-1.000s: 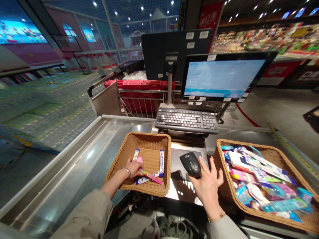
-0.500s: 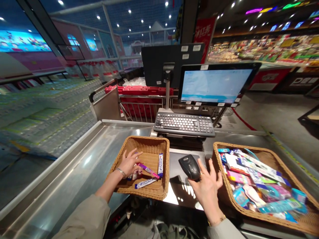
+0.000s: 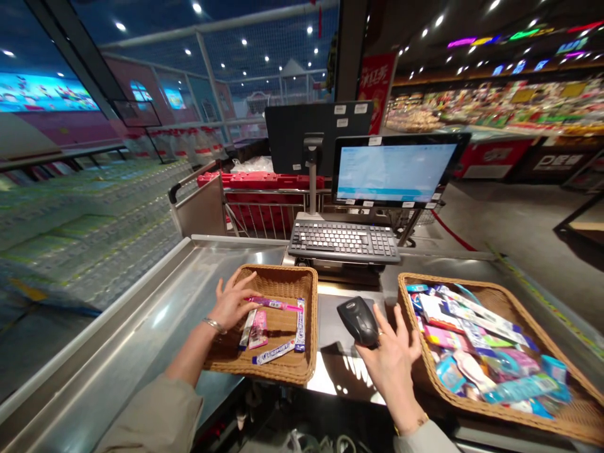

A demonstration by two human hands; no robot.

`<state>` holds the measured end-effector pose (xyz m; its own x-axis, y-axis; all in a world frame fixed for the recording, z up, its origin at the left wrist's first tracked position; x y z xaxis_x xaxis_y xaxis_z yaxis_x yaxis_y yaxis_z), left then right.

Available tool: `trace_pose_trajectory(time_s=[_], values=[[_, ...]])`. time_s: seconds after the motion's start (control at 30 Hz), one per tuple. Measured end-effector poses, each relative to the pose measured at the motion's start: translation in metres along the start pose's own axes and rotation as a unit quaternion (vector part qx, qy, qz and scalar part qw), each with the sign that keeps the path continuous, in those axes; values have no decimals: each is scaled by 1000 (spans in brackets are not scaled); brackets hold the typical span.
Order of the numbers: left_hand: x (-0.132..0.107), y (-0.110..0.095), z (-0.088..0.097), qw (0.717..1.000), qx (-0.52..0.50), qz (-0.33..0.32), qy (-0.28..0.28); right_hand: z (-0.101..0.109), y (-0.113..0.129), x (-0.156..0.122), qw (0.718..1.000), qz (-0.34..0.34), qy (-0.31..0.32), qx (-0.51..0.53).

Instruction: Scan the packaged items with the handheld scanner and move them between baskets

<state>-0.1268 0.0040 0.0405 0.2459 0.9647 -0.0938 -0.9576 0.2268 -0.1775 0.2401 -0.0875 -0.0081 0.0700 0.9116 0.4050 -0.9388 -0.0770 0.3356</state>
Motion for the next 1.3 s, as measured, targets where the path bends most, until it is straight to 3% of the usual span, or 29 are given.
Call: trace_pose_trajectory(time_s=[0.23, 0.47, 1.07, 1.3], values=[[7, -28, -4, 992, -5, -27, -126, 9, 7, 3, 1000, -4, -14, 17], [13, -59, -8, 977, -11, -31, -212, 19, 13, 6, 998, -32, -11, 45], [25, -114, -25, 960, -49, -42, -272, 28, 14, 5, 998, -23, -30, 39], [29, -133, -26, 961, -64, -43, -265, 29, 16, 4, 999, -5, -30, 42]])
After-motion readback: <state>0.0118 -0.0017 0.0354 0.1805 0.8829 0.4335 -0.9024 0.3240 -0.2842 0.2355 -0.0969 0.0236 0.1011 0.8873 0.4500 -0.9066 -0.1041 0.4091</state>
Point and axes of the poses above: each hand's wrist, its own x-axis towards the middle knuckle, its own z-axis out of the back of the hand, y = z × x, the point moved 3 cm from there along x, towards the middle knuckle, and after that the axes turned 10 degrees about y, right-handed, at the moved point
